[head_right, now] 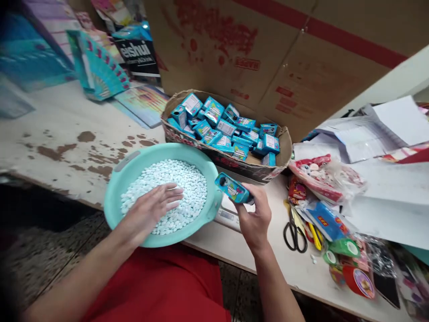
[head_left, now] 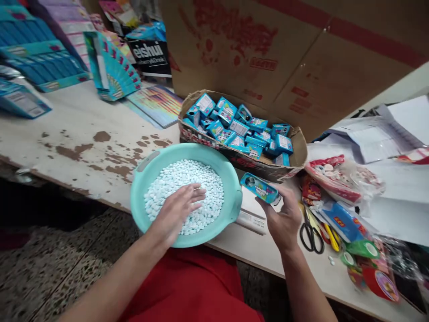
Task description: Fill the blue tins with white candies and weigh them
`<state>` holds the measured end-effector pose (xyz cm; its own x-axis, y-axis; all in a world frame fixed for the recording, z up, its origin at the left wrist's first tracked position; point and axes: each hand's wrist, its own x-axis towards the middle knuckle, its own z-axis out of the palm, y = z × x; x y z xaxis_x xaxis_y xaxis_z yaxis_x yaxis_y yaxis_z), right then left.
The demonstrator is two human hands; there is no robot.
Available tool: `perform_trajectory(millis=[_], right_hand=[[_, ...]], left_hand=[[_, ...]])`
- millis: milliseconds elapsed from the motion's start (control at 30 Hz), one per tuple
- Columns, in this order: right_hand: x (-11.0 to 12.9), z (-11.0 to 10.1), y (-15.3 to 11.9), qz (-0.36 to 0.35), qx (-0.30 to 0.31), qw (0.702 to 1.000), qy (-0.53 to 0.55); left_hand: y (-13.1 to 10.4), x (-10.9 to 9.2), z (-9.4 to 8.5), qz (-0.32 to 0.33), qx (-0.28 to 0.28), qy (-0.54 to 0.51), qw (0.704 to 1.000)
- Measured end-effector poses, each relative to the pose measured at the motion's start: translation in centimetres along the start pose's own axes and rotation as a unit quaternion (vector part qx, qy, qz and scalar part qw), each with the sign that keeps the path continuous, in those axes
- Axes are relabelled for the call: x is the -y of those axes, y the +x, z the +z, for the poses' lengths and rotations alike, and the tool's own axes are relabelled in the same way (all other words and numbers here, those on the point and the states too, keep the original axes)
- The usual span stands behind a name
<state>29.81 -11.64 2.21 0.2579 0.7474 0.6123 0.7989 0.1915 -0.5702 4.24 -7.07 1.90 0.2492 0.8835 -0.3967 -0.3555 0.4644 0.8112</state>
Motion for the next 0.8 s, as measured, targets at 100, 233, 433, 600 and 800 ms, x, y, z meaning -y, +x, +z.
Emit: perform_trajectory(millis=[100,233,433,600,800], right_hand=[[2.7,1.2,0.8,-0.151,0.059,0.986,-0.039],[3.6,4.0,0.9,-0.201,0.100,0.972,-0.061],[3.4,5.2,0.3,-0.128,0.086,0.988,-0.003],[3.3,5.2,0.0,0.096,0.088,0.977,0.167],[4.0,7.0,-0.8,0.173,0.122,0.939,0.270]], left_hand=[[1.4,-0.4,2.9,-0.093,-0.041,-0.189,0.977],[2.5,-0.9,4.9,-0.120,-0.067,-0.296,0.945],[2.7,-0.5,3.6,-0.075,-0.055,-0.310,0.946],[2.6,-1.1,0.5,0.081,-0.034,0.047,0.995],[1.8,-3.6,-0.6,0.288,0.077,0.448,0.843]])
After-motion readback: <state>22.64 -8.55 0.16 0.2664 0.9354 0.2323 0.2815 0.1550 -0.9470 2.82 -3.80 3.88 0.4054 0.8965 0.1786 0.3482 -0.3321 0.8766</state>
